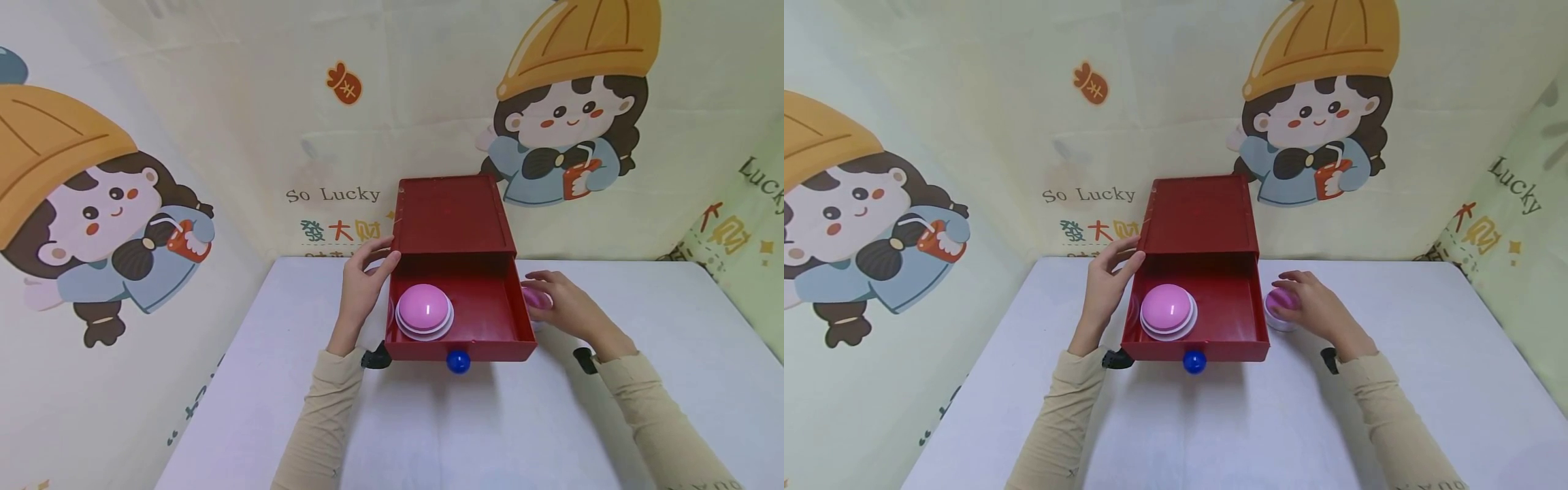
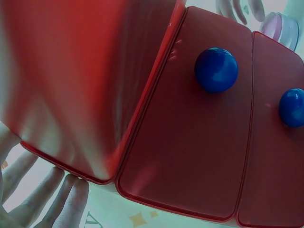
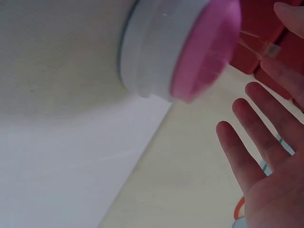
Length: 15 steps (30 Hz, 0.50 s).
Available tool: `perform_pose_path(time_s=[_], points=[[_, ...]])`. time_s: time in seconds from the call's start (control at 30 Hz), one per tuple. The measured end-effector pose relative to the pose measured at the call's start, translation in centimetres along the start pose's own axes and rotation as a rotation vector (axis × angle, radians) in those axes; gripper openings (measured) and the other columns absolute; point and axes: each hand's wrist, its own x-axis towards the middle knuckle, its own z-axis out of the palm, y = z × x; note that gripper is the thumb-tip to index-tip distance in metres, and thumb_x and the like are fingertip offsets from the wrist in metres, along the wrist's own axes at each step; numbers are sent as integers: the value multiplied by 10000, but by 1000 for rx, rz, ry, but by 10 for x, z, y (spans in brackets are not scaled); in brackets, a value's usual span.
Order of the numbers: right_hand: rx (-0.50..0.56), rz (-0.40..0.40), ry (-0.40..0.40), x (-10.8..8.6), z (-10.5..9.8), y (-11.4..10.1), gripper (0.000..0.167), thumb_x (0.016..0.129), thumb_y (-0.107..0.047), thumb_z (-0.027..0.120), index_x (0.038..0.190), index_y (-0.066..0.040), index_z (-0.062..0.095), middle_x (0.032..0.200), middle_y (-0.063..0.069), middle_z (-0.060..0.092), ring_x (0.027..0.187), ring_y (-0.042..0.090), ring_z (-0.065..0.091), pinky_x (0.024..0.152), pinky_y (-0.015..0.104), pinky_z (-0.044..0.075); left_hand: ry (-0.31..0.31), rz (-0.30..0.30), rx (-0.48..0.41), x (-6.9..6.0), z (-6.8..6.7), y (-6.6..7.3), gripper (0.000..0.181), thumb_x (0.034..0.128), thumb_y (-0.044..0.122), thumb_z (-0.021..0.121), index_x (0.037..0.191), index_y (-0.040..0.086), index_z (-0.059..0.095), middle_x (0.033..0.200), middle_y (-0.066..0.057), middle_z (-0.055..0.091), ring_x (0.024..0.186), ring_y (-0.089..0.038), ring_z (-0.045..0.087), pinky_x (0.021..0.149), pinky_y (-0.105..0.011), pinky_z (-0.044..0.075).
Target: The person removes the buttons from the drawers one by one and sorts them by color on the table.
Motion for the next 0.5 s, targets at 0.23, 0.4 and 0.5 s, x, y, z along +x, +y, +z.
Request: perform_pose_path(time_s=[0.23,0.4,0.5], points=[[-5,3,19,-2,-11,-11,597,814,-207,819,1344,-54,591,1412,228,476,1295,459,418,850,593,546,3,2,1,0,0,-1,374,942,275,689,1299,173,646,1264,-10,649,1127,-186,624,887,-314,572],[-21,-19,36,-3,-18,-20,609,806,-191,826,1344,-40,583,1401,234,482,1285,459,428,833,590,553,3,1,1,0,0,-1,376,942,277,688,1300,170,646,1262,-12,650,1123,-189,625,883,-313,574],[-36,-36,51,-4,-22,-24,618,796,-175,832,1343,-33,581,1389,236,487,1274,455,438,818,586,559,3,1,2,0,1,0,381,940,279,690,1302,172,645,1265,-11,648,1124,-190,623,882,-314,574]])
